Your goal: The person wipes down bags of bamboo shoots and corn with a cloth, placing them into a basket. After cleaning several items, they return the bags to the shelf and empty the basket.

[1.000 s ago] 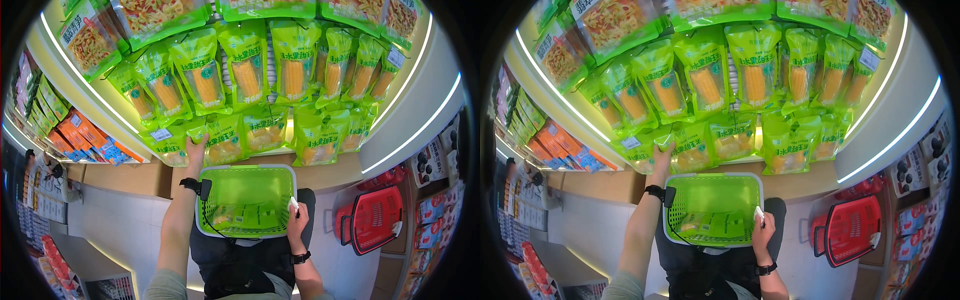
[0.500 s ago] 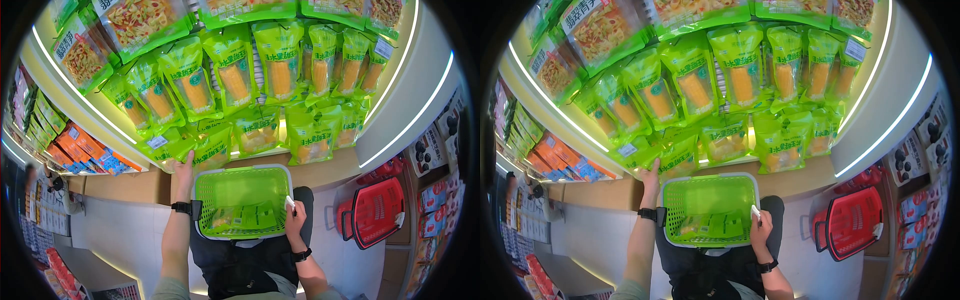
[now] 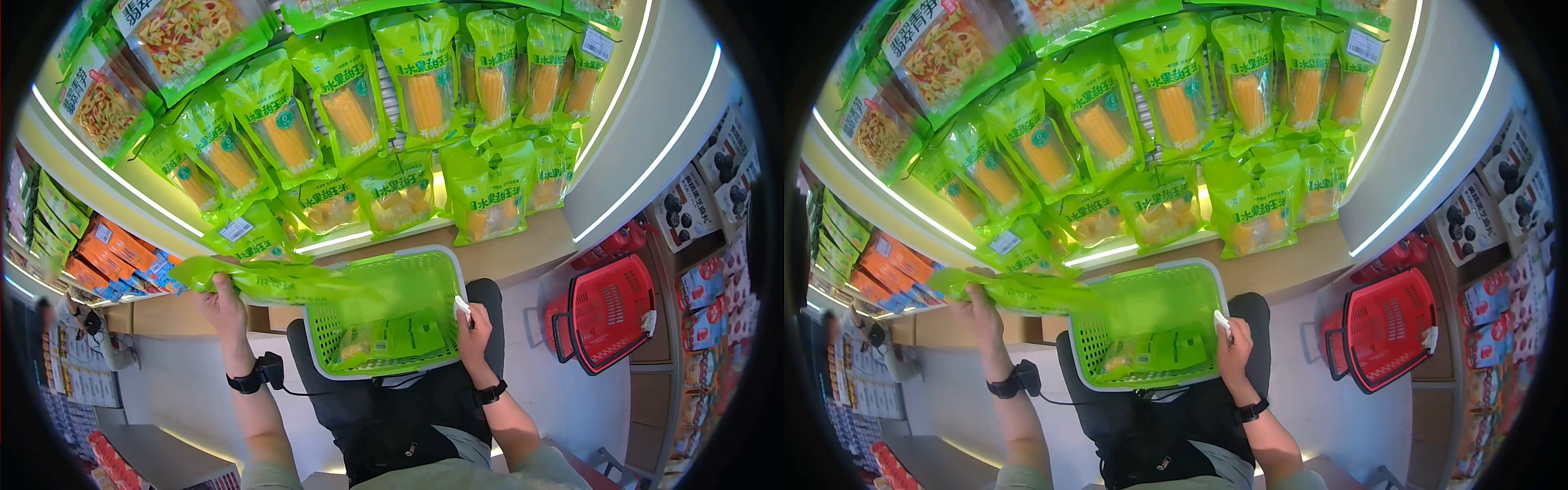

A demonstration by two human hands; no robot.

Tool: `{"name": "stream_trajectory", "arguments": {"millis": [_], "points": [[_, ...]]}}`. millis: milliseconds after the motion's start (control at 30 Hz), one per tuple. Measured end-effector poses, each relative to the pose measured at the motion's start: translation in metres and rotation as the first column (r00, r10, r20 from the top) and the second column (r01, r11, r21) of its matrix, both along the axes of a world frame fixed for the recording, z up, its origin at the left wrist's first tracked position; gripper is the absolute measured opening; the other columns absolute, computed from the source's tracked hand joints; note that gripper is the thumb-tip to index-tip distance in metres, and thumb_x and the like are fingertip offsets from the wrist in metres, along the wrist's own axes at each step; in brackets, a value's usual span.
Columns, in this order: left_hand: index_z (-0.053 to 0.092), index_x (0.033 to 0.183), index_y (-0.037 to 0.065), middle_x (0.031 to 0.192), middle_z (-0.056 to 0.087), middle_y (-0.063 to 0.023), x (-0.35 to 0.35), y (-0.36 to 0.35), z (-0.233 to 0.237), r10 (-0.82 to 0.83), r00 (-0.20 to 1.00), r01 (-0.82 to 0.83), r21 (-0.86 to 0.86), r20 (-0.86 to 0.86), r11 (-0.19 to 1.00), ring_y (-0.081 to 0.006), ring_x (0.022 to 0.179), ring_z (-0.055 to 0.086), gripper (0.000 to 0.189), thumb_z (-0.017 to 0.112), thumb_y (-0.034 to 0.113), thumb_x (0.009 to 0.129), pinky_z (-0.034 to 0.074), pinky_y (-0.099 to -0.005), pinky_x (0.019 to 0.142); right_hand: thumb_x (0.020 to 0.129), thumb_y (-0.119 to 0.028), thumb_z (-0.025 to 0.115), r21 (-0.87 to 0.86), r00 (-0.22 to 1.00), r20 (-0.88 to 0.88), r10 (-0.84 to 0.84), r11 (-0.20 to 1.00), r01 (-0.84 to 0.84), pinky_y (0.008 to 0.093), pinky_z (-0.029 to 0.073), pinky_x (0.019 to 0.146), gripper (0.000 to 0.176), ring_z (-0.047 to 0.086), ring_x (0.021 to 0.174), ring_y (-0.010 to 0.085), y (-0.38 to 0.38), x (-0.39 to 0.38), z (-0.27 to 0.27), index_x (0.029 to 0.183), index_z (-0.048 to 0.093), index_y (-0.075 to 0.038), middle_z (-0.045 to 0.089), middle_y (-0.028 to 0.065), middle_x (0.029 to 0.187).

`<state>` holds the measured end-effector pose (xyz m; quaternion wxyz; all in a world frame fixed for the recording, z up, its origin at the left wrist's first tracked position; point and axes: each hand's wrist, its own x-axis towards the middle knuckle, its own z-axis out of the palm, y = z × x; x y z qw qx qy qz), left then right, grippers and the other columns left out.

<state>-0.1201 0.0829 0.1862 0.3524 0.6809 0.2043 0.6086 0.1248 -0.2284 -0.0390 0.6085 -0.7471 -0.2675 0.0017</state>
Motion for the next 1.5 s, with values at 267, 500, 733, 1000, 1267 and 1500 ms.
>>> {"name": "stream_trajectory", "arguments": {"millis": [267,500,733,1000,1267,1500], "points": [[0.071,0.111,0.001,0.093,0.072,-0.0215,0.129,-0.069,-0.065,-0.209,0.347,0.531,0.008,-0.914,0.847,-0.0413,0.089,0.069,0.038,0.071,0.035,0.093,0.054,-0.0487,0.074,0.094,-0.002,0.067,0.078,0.985,-0.174,0.015,0.997,-0.001,0.0269,0.046,0.074,0.015,0.059,0.085,0.0148,-0.004,0.0,-0.014,0.107,0.069,0.005,0.063,0.0076,0.095],[0.052,0.14,0.003,0.125,0.062,-0.0229,0.187,-0.083,-0.227,-0.109,0.061,0.505,-0.063,-0.992,0.861,-0.04,0.115,0.059,0.065,0.071,0.041,0.091,0.047,-0.0493,0.098,0.095,-0.004,0.067,0.211,0.934,-0.354,0.042,0.977,0.036,0.0233,0.044,0.074,0.015,0.055,0.083,0.0095,-0.005,0.002,-0.026,0.108,0.069,0.005,0.062,0.0034,0.097],[0.038,0.152,0.003,0.134,0.05,-0.0201,0.184,-0.118,-0.234,0.264,0.149,0.345,0.3,-0.953,0.889,-0.0375,0.127,0.047,0.08,0.074,0.033,0.087,0.04,-0.0504,0.11,0.094,-0.003,0.068,0.172,0.956,-0.292,-0.014,0.983,0.067,0.025,0.045,0.072,0.014,0.055,0.08,0.0109,-0.003,0.003,-0.025,0.105,0.068,0.005,0.062,0.0047,0.093],[0.052,0.137,0.002,0.121,0.059,-0.0197,0.177,-0.092,-0.252,0.082,0.267,0.422,0.193,-0.96,0.886,-0.0359,0.112,0.057,0.054,0.071,0.022,0.091,0.05,-0.0458,0.096,0.094,0.0,0.066,0.14,0.967,-0.255,0.011,0.99,0.025,0.0232,0.042,0.07,0.009,0.053,0.078,0.008,-0.005,0.005,-0.016,0.101,0.066,0.006,0.059,0.0026,0.09],[0.051,0.131,-0.004,0.118,0.065,-0.0167,0.319,-0.065,-0.156,-0.276,0.807,0.227,-0.156,-0.523,0.961,-0.0259,0.109,0.064,0.056,0.078,0.02,0.089,0.053,-0.0392,0.092,0.091,0.001,0.069,0.142,0.961,-0.275,-0.009,0.989,0.05,0.0266,0.043,0.066,0.009,0.054,0.071,0.0143,-0.003,0.005,-0.008,0.099,0.067,0.005,0.061,0.0078,0.086],[0.056,0.131,-0.006,0.116,0.072,-0.0142,0.388,-0.078,-0.137,-0.627,0.744,0.314,-0.707,-0.232,0.634,-0.0183,0.103,0.067,0.058,0.078,0.029,0.092,0.053,-0.032,0.089,0.091,0.001,0.069,0.146,0.965,-0.264,0.004,0.989,0.036,0.0266,0.045,0.068,0.01,0.059,0.074,0.0148,-0.003,0.007,-0.005,0.101,0.068,0.005,0.063,0.008,0.089]]}}
